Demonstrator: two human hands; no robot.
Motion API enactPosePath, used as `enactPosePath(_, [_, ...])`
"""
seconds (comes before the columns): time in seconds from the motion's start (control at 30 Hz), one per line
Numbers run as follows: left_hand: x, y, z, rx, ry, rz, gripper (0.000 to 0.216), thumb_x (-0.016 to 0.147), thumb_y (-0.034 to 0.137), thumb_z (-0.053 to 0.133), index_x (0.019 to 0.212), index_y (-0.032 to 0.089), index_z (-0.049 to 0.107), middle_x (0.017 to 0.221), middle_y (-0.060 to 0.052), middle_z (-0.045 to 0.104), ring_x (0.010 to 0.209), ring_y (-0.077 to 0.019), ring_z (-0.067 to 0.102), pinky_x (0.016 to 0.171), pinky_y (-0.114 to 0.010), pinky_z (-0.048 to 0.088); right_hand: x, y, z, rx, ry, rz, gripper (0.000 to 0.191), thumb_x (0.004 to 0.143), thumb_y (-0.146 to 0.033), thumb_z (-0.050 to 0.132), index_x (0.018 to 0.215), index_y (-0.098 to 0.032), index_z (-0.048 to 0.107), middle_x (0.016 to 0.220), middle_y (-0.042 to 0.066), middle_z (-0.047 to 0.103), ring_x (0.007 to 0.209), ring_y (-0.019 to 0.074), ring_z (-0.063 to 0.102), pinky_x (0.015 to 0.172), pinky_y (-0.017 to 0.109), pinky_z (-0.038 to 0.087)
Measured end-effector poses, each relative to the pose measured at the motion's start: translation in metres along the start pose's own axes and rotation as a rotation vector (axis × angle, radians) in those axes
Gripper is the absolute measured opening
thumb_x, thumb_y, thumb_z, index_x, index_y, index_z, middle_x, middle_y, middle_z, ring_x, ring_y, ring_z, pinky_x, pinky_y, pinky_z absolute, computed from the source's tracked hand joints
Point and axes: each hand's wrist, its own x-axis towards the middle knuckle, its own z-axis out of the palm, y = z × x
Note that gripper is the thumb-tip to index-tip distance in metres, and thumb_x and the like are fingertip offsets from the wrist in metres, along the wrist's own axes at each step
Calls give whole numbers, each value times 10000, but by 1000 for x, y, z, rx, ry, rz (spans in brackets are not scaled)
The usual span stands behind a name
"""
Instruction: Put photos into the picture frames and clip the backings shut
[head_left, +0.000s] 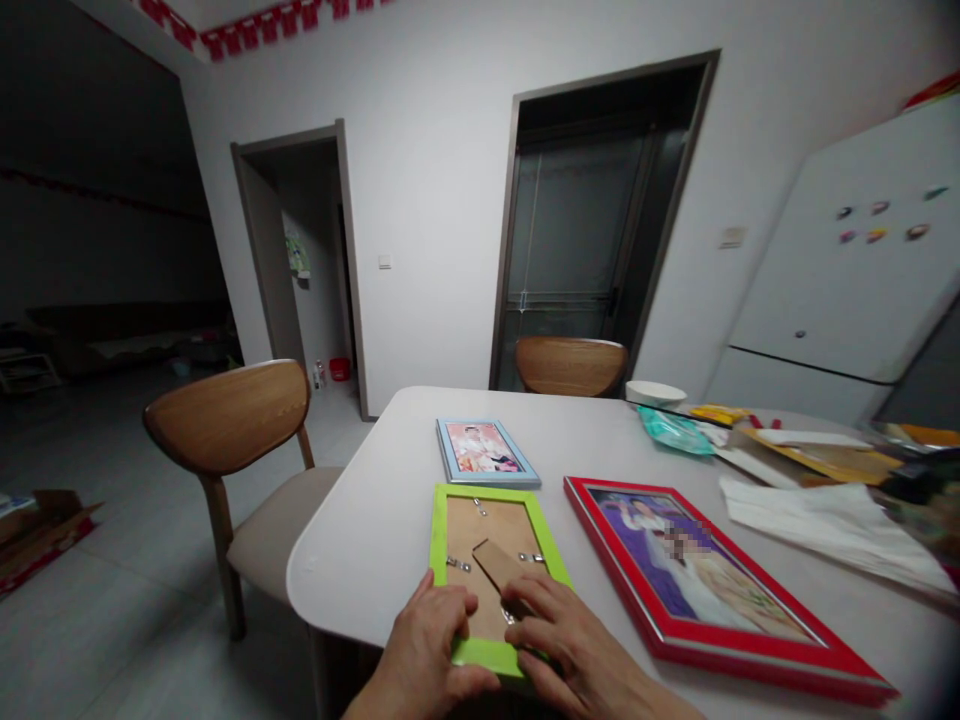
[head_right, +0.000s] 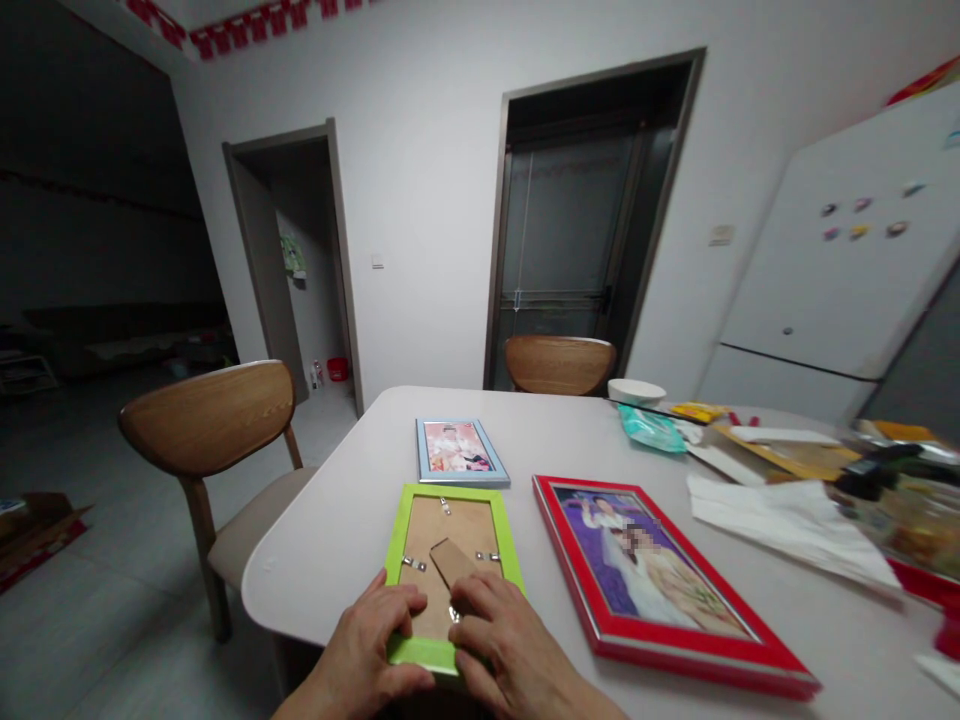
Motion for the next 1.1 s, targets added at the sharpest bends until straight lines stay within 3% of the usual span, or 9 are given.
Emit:
enactPosePath(0.2, [0,8,2,109,-55,22,409,464,172,756,801,165,525,1034,-92,587,977,-244,514,953,-475,253,-16,17,16,147,133,121,367,770,-307,441,1123,-228,507,1176,92,495,1103,211,419,926,386,352])
enactPosePath(0.33, [-1,11,3,104,-85,76,367,532,136,686,851,167,508,1106,-126,554,1061,-272,463,954,-511,237,-18,30,20,377,459,468,401,718,-401,474,1053,-199,563,1181,102,492,1118,231,409,961,399,306])
enactPosePath(0.47, [1,22,-10,-24,29,73,211,614,141,600,778,191,477,1082,-103,562,1031,-266,486,927,-502,284,-18,26,14,860,736,732,453,702,-460,467,1060,-193,543,1192,99,489,1121,229,406,942,378,321])
enactPosePath(0.53, [4,32,-13,-176,119,26,120,679,174,540,757,201,453,1117,-101,533,1052,-257,470,895,-455,341,-12,16,16,1193,719,718,420,723,-473,439,1025,-203,550,1134,93,538,1053,221,473,847,350,404])
enactPosePath(0.63, [9,51,-5,-479,180,2,95,738,281,485,765,209,429,1212,-104,451,1120,-253,410,875,-390,377,5,-5,26,1605,527,638,401,743,-487,415,952,-178,562,912,78,630,841,191,580,696,306,450])
enactPosePath(0.7, [13,62,5,-648,173,24,160,732,350,492,762,208,425,1267,-103,391,1152,-261,372,891,-378,368,16,-16,31,1744,548,580,341,729,-488,438,812,-187,577,704,19,627,662,143,584,604,258,449])
enactPosePath(0.8, [23,80,11,-818,147,58,207,691,362,550,748,204,430,1304,-99,345,1164,-270,355,912,-372,354,22,-21,24,1718,717,556,260,688,-452,511,766,-210,562,634,-23,603,578,118,558,561,235,445])
enactPosePath(0.93, [53,105,-1,-1048,156,48,426,644,276,620,999,193,399,1153,-101,510,1023,-237,504,867,-359,405,6,2,-18,1387,857,629,438,690,-409,504,1084,-218,485,873,19,640,728,165,594,638,281,467])
enactPosePath(1.1, [87,114,6,-1210,95,-74,485,629,236,620,1057,132,417,1056,-100,585,993,-229,524,886,-345,388,-37,63,-93,1009,734,866,537,701,-347,486,1205,-181,405,791,49,671,581,175,610,533,304,473])
